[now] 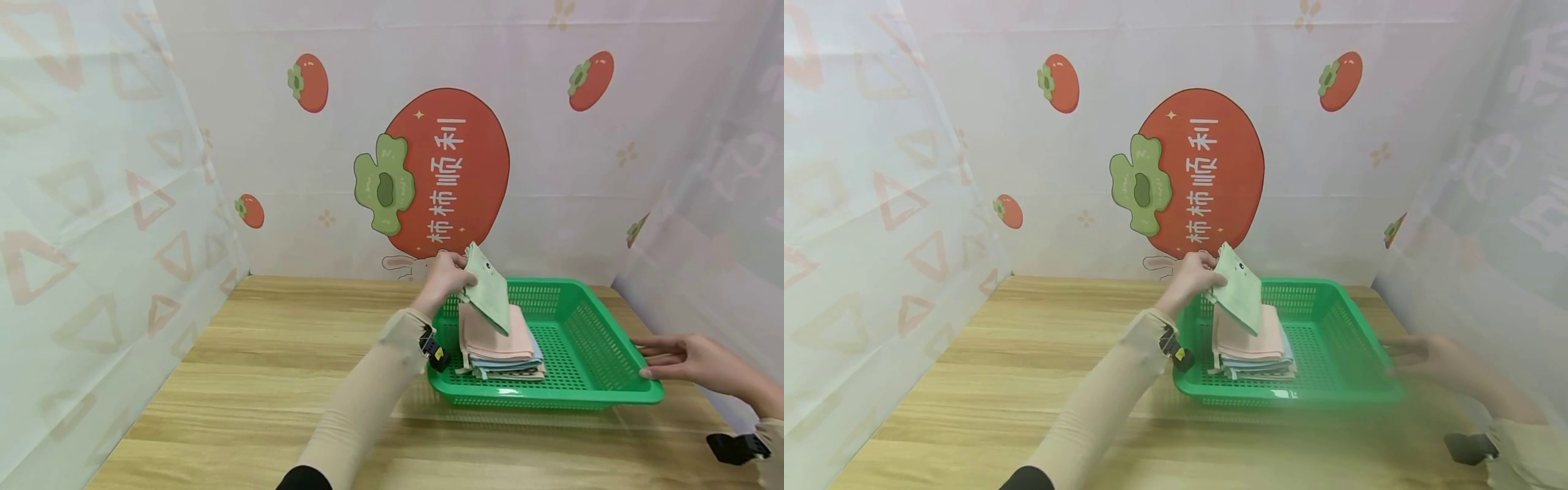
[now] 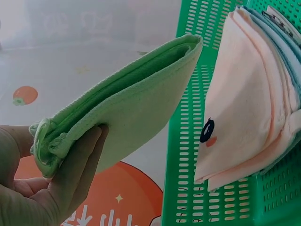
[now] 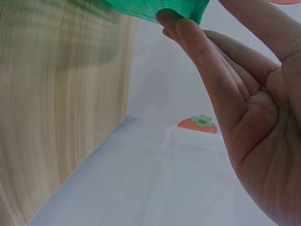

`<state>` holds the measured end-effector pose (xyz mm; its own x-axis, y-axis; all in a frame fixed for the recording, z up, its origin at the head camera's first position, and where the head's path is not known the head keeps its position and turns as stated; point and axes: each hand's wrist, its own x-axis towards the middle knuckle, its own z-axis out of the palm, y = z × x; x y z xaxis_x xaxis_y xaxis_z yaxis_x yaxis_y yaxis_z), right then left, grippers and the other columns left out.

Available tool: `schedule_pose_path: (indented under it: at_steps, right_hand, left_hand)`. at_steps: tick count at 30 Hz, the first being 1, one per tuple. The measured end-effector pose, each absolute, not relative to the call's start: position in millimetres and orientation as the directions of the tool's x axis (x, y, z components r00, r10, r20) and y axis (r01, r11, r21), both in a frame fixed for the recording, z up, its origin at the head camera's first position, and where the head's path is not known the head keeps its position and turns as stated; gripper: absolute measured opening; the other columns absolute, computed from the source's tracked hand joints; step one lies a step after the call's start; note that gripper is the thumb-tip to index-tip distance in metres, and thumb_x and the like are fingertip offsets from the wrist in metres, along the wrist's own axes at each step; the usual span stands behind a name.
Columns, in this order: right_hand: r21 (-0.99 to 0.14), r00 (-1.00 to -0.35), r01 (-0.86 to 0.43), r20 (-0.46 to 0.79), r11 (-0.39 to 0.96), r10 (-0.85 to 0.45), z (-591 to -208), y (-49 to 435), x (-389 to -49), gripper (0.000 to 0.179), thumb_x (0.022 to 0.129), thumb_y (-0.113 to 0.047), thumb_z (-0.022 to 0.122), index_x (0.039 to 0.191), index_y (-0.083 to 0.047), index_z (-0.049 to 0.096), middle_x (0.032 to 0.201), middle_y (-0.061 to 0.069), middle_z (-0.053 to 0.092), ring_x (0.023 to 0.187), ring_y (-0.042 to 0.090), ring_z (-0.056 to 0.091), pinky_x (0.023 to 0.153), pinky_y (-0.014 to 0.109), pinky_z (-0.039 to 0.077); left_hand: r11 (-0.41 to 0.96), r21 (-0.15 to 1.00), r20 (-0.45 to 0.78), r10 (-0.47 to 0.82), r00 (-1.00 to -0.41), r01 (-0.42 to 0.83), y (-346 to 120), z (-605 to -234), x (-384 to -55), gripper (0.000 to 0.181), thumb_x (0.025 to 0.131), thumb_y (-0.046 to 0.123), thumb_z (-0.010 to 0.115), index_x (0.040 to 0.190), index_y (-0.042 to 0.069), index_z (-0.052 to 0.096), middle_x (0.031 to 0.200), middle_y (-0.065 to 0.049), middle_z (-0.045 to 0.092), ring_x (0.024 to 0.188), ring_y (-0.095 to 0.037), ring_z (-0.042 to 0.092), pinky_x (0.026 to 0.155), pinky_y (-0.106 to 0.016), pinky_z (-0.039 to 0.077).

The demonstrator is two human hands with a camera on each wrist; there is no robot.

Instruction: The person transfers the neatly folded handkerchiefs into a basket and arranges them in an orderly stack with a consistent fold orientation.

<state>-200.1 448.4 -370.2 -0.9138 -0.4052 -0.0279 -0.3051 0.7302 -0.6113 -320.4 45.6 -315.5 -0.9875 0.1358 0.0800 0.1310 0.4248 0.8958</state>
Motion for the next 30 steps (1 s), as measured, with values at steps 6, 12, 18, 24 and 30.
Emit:
schedule_pose_path:
  at_steps: [6,12,18,24,30]
  right_hand:
    - [-0.611,-0.913,-0.309,-0.024,0.729,-0.407,-369.1,447.5,-199.2,0.056,0.09,-0.011,0.063,0.127,0.024,0.04,0.109,-0.043,0.046,0.086,-0.01,0.062,0.067,0.025,0.056]
    - [-0.608,-0.909,-0.325,-0.011,0.724,-0.417,-368.2,447.8,-198.5,0.055,0.09,-0.009,0.063,0.126,0.025,0.041,0.109,-0.044,0.045,0.087,-0.01,0.062,0.066,0.023,0.055]
    - [-0.609,-0.915,-0.301,-0.03,0.734,-0.401,-368.9,447.9,-197.8,0.056,0.09,-0.011,0.063,0.127,0.024,0.04,0.109,-0.044,0.044,0.087,-0.01,0.062,0.067,0.023,0.055]
    - [-0.602,-0.914,-0.31,-0.023,0.736,-0.404,-369.8,447.8,-198.6,0.055,0.09,-0.011,0.063,0.127,0.023,0.041,0.11,-0.043,0.046,0.087,-0.008,0.063,0.066,0.023,0.055]
    - [-0.604,-0.915,-0.3,-0.038,0.738,-0.403,-369.5,448.0,-199.5,0.057,0.09,-0.012,0.063,0.129,0.023,0.04,0.112,-0.033,0.056,0.088,-0.007,0.063,0.067,0.025,0.056]
  left_hand:
    - [0.426,0.897,0.068,0.132,-0.989,0.118,52.6,-318.4,-318.9,0.026,0.073,0.006,0.077,0.062,0.013,0.055,0.088,-0.005,0.047,0.073,-0.015,0.04,0.053,-0.024,0.039]
    - [0.351,0.927,0.071,0.184,-0.98,0.133,58.5,-323.1,-317.3,0.051,0.074,-0.001,0.072,0.059,0.018,0.027,0.069,0.001,0.023,0.054,-0.014,0.02,0.049,-0.028,0.025]
    - [0.348,0.928,0.069,0.18,-0.981,0.129,66.6,-328.0,-315.7,0.05,0.074,0.0,0.073,0.058,0.017,0.029,0.063,0.004,0.024,0.056,-0.014,0.028,0.048,-0.027,0.03]
    - [0.298,0.95,0.046,0.166,-0.985,0.094,74.9,-332.0,-312.6,0.045,0.074,-0.002,0.073,0.054,0.014,0.036,0.074,0.002,0.04,0.053,-0.013,0.04,0.048,-0.027,0.039]
    - [0.313,0.948,0.007,0.172,-0.985,0.061,83.4,-335.0,-310.0,0.04,0.075,-0.001,0.073,0.053,0.013,0.042,0.058,0.001,0.046,0.05,-0.011,0.044,0.046,-0.024,0.039]
